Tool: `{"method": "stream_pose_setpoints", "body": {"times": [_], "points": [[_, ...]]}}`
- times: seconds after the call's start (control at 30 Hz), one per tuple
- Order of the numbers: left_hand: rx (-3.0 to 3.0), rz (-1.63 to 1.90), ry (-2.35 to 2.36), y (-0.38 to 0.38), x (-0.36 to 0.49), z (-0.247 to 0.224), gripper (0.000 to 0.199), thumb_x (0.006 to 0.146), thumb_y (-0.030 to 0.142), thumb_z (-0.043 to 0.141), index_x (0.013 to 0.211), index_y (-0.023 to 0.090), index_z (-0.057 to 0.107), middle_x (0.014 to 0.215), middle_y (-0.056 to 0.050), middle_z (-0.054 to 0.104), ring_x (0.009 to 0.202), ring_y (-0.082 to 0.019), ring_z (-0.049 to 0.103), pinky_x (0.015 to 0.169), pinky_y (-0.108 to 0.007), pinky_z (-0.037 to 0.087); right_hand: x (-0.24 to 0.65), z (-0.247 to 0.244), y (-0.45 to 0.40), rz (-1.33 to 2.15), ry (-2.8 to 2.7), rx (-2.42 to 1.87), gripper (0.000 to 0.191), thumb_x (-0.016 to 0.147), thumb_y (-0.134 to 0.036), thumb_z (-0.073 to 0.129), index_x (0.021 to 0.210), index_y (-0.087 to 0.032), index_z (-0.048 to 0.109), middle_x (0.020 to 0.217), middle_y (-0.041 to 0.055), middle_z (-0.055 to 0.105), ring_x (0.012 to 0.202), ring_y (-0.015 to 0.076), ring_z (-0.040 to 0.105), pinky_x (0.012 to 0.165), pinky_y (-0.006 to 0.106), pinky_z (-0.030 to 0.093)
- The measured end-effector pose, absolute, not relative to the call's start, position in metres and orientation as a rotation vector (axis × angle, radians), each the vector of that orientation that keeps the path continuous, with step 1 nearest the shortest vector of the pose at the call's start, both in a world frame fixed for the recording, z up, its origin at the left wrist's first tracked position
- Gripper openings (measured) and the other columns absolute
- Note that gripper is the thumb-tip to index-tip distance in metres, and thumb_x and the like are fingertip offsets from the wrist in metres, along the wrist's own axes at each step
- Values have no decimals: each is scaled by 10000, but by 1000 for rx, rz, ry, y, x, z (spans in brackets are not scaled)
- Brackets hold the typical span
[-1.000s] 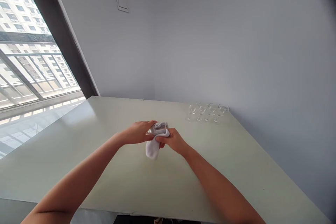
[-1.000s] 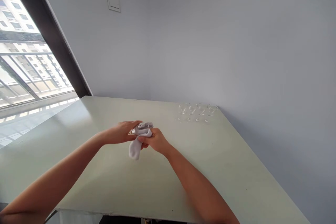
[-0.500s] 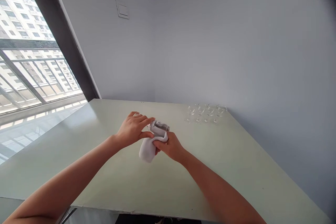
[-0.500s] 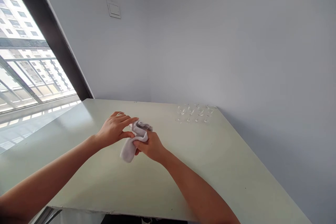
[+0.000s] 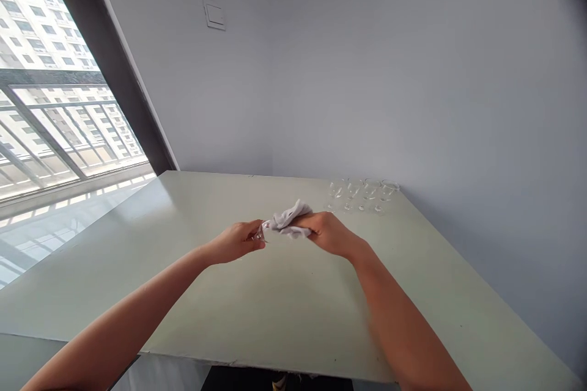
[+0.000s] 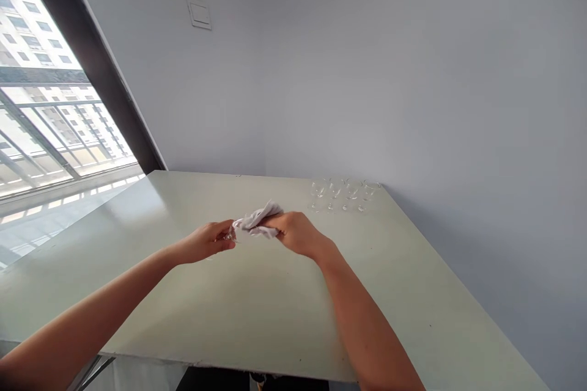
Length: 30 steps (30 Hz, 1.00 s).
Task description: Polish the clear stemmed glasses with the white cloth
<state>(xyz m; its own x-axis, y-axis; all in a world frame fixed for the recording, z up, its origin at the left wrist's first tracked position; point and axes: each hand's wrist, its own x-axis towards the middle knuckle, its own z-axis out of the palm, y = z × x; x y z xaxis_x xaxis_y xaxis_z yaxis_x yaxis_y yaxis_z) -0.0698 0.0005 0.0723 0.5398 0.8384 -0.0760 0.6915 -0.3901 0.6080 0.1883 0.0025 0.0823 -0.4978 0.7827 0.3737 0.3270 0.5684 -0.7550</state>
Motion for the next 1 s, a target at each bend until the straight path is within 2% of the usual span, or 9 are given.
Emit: {"method": "stream_pose_setpoints", "body": {"times": [0.13,0.23,0.37,0.43,0.6,0.73,0.8,0.93,1.0], "points": [[1966,412,1355,9,-77,60,320,783,428,439,1015,215,498,682,22,542,576,-114,523,499,-223,360,201,93,3,341,-2129,-957,382,792,-160,484,1116,-327,598,1091,-14,634,1038,238,524,909,439,381],[1995,401,1443,9,-72,55,379,776,415,452,1121,260,477,670,33,579,579,-124,549,489,-222,359,184,88,-5,127,-2254,-909,352,786,-302,562,1137,-293,590,1268,11,519,1185,298,398,990,509,286],[2294,403,1593,-2,-56,51,233,779,369,462,948,245,564,593,42,557,550,-127,524,501,-232,331,142,61,-14,-6,-2414,-747,372,833,-368,509,1168,-215,566,1267,60,519,1252,311,317,1035,535,207],[2419,421,1606,-9,-51,49,202,807,351,436,901,229,566,598,33,573,562,-133,531,511,-240,327,130,47,-13,-2,-2359,-740,326,874,-281,440,1170,-213,560,1211,56,563,1205,280,381,1026,518,237],[2512,411,1526,-21,-52,43,327,825,359,452,1127,244,501,654,35,630,627,-144,575,573,-253,359,132,33,1,350,-2051,-848,311,894,-249,374,1130,-234,576,1114,60,608,1035,210,520,892,398,416],[2425,356,1554,-20,-55,39,372,818,368,455,1167,245,496,664,27,632,651,-151,580,569,-254,363,144,43,6,602,-1722,-982,310,900,-318,344,1036,-242,612,1045,50,619,989,193,552,879,352,422],[2370,343,1587,-17,-54,37,381,809,371,458,1166,246,500,661,23,627,649,-154,578,554,-250,357,146,50,1,588,-1623,-1020,335,905,-341,317,1124,-253,556,1105,54,592,1026,202,537,890,361,414],[2344,332,1607,-15,-48,32,247,782,328,456,979,247,581,636,18,608,577,-147,552,503,-240,327,134,51,-15,409,-1916,-884,451,900,-349,333,1335,-233,314,1307,107,443,1201,239,406,970,431,346],[2418,317,1646,-15,-45,29,166,771,275,434,750,214,587,581,0,578,513,-139,518,470,-241,288,122,43,-19,253,-2132,-836,418,895,-324,349,1289,-187,385,1277,139,471,1204,258,401,1004,469,289]]}}
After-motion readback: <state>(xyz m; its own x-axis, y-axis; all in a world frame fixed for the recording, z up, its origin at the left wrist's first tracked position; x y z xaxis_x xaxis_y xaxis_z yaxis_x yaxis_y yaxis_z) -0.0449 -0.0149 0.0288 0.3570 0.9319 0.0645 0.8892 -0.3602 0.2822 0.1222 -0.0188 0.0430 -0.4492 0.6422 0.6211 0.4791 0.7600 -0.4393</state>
